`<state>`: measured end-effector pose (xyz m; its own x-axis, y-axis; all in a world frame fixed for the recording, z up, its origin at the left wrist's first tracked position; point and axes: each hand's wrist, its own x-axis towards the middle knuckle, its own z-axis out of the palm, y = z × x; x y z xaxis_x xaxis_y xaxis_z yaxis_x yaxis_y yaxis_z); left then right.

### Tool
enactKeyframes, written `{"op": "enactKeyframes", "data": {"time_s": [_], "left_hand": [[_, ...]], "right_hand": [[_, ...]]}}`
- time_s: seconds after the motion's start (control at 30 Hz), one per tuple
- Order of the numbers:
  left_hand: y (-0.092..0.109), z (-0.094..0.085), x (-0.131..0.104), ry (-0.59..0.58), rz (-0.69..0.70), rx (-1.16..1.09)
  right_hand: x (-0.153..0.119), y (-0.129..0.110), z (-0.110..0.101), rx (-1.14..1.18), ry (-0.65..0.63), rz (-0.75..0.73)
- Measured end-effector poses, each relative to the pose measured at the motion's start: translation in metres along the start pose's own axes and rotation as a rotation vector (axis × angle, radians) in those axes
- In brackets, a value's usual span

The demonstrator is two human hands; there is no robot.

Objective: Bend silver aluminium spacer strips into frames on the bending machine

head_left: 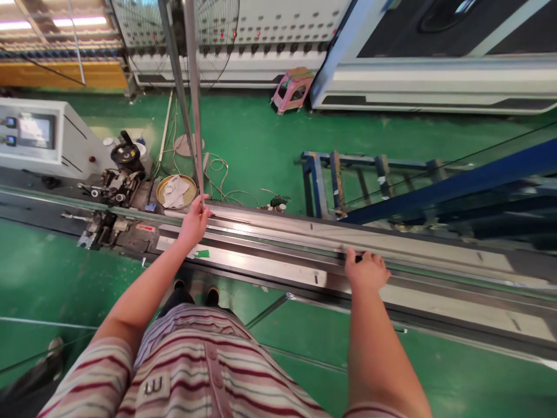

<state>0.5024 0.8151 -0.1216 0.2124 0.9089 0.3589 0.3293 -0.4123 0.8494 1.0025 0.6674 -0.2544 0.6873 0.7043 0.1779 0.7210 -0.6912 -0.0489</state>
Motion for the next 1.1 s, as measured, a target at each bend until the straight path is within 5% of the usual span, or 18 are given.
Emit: {"op": "enactKeyframes", "data": {"time_s": [0.1, 0.3, 0.9, 1.1], "left_hand": [[-0.015, -0.029, -0.002, 0.059, -0.053, 0.055], [-0.057, -0.126, 0.000, 0.139, -0.037, 0.108], [-0.218, -0.452, 0.032, 0.149, -0.099, 0.189], [-0.263, -0.538, 0.044, 0.166, -0.096, 0.230]], "right_hand": [[-0.013, -0.014, 0.001, -0.004, 0.024, -0.103], [-0.065, -0.086, 0.003, 0.015, 0.103, -0.302], [-0.224, -0.421, 0.003, -0.029, 0.180, -0.332], [-0.270, -0.511, -0.013, 0.067, 0.106, -0.293]]}}
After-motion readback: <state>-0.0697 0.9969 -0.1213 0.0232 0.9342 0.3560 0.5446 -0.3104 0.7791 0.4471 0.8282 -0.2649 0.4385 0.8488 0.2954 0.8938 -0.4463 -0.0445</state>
